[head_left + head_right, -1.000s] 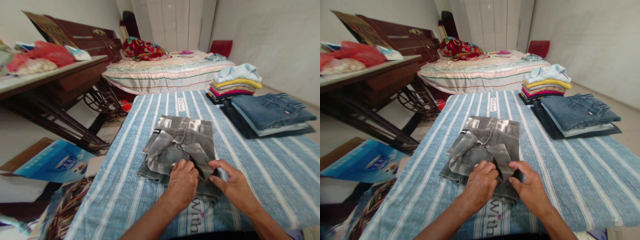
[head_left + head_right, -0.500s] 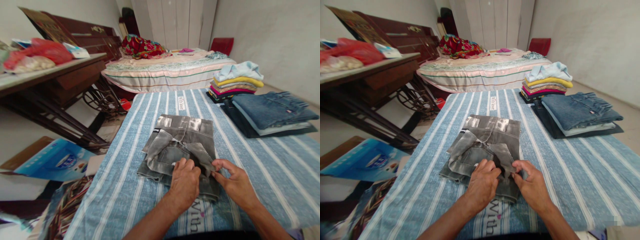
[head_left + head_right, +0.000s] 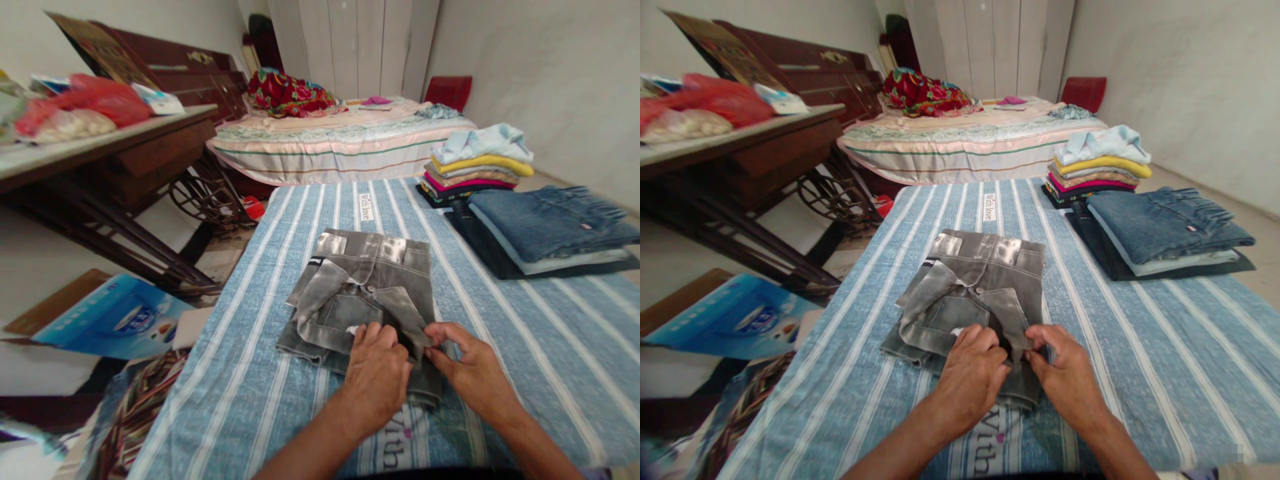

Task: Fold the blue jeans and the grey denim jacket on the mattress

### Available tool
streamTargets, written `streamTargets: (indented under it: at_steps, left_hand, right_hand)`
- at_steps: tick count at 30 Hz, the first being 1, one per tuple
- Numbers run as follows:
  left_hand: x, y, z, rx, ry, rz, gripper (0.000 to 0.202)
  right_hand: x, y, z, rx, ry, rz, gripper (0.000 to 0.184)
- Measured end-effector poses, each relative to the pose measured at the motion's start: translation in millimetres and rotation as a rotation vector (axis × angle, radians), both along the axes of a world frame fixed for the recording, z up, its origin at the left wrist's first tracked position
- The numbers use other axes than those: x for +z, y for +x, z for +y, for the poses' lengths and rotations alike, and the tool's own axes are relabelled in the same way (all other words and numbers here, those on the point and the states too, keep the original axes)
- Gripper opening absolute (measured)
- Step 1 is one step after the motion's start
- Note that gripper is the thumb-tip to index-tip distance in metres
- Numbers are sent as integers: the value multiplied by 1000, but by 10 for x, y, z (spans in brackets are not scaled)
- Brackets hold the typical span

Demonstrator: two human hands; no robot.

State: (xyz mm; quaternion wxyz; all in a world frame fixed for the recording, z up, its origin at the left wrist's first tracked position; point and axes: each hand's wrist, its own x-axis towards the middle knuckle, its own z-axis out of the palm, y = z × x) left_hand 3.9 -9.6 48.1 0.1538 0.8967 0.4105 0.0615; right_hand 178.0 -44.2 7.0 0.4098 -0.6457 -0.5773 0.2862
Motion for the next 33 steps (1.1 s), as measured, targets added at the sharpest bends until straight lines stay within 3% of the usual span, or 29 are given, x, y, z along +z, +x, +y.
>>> streamTargets:
  at_steps: [11,18,24,33]
  left_hand:
    - [-362,21,-153,14,400,-156,8]
    - [-394,58,-201,33,434,-159,16]
    - [-472,71,-205,52,565,-235,15]
    - [-466,72,-195,65,594,-231,17]
  right_hand:
    - [-57,-11,0,-2,25,-44,18]
    - [-42,-3,17,3,26,-77,21]
    - [-65,-3,30,28,64,-144,24]
    - [24,-52,22,106,324,-383,24]
